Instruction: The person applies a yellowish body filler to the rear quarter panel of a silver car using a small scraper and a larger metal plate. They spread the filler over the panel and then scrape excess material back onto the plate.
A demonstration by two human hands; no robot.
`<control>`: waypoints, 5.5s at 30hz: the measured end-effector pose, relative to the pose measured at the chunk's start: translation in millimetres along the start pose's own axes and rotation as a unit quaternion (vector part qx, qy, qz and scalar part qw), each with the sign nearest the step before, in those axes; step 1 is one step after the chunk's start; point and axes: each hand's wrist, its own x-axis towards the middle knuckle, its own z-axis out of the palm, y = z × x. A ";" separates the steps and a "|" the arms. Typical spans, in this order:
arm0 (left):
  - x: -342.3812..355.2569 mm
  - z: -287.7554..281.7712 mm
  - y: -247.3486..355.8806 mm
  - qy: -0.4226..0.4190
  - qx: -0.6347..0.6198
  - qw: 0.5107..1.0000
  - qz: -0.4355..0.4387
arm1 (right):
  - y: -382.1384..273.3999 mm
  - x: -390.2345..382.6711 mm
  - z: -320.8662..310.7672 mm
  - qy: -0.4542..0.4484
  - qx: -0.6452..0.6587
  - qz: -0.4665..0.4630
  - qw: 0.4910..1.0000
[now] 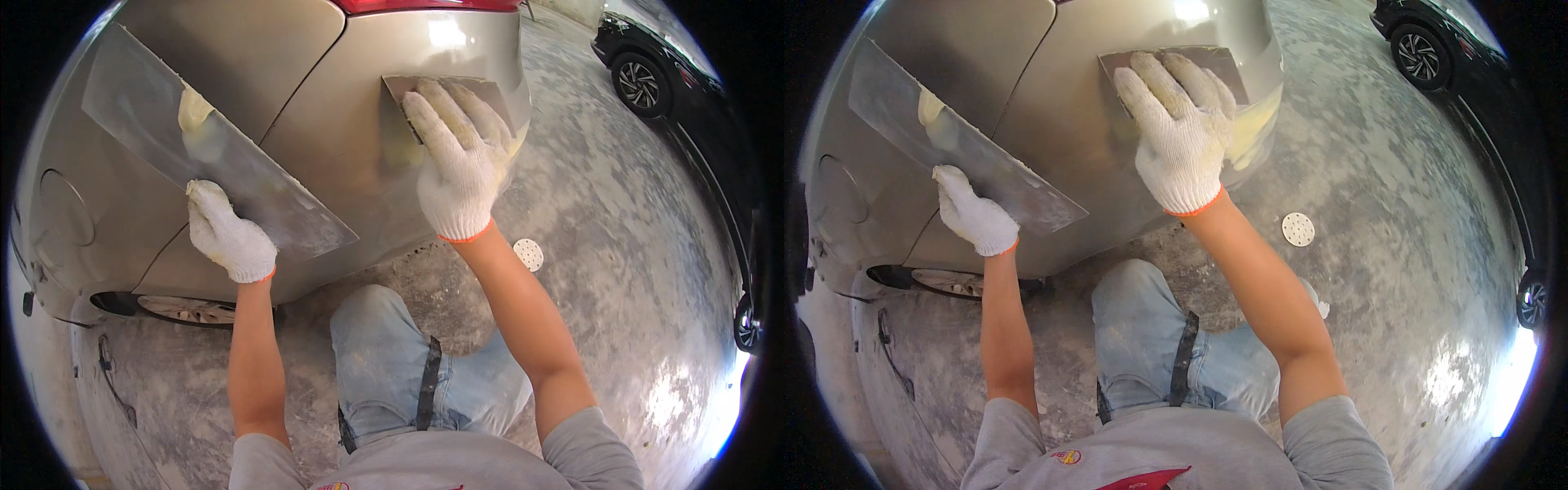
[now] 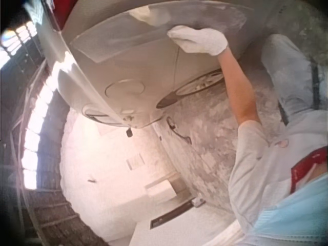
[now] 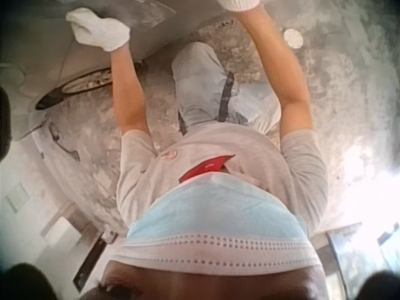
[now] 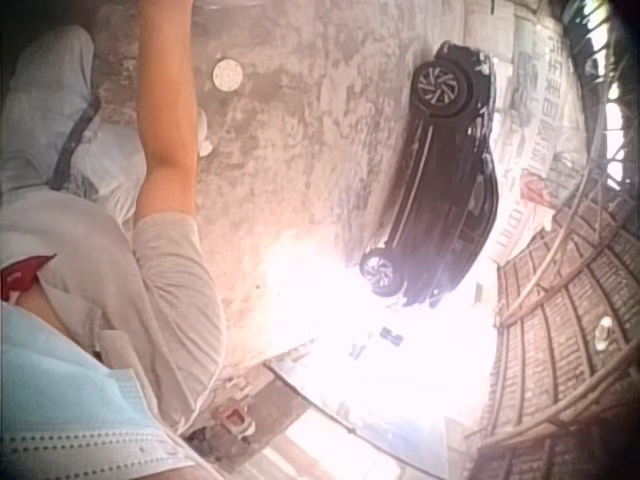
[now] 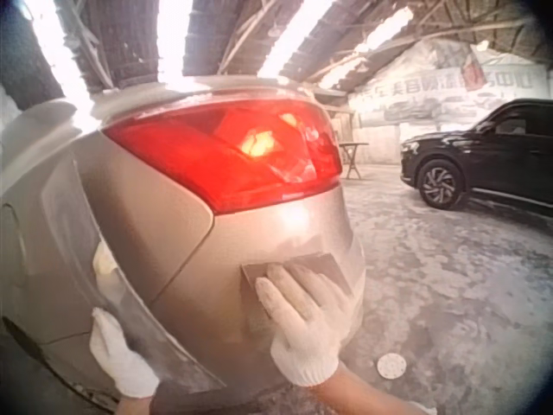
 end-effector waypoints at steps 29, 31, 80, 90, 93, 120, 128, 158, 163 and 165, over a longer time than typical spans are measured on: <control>7.5 3.4 -1.6 0.020 -0.011 1.000 -0.016 | -24.5 -61.8 -8.3 -0.109 0.034 -0.025 0.993; 8.9 3.5 -2.9 0.016 -0.008 1.000 -0.018 | -28.3 -64.9 -14.9 -0.116 0.019 -0.028 0.993; 10.0 12.3 -2.8 0.017 0.006 1.000 -0.012 | 17.8 -33.1 3.2 -0.087 0.031 -0.006 0.996; 11.8 13.6 2.3 -0.006 0.031 0.999 0.004 | 2.6 -50.2 -26.0 -0.102 0.000 0.027 0.994; 15.6 11.1 -3.2 -0.025 -0.012 0.999 -0.025 | 28.7 -19.9 -16.0 -0.034 0.009 0.041 0.999; -107.1 10.3 7.4 -0.053 0.125 0.989 -0.057 | -67.6 -20.4 -114.7 -0.218 0.374 0.385 0.815; -56.2 -6.1 17.0 0.019 0.019 0.998 -0.048 | -9.1 -13.3 -48.0 -0.148 0.064 0.136 0.977; -8.6 -3.3 -36.0 -0.043 0.006 0.998 0.040 | 13.6 15.2 28.3 0.031 -0.035 0.014 0.999; -6.2 -9.7 -43.8 -0.042 0.047 0.996 0.064 | -5.6 -6.1 33.1 -0.020 0.011 0.019 1.000; -6.6 -9.0 -46.1 -0.054 0.044 0.993 0.099 | -13.1 -24.6 29.2 -0.057 0.010 0.019 0.998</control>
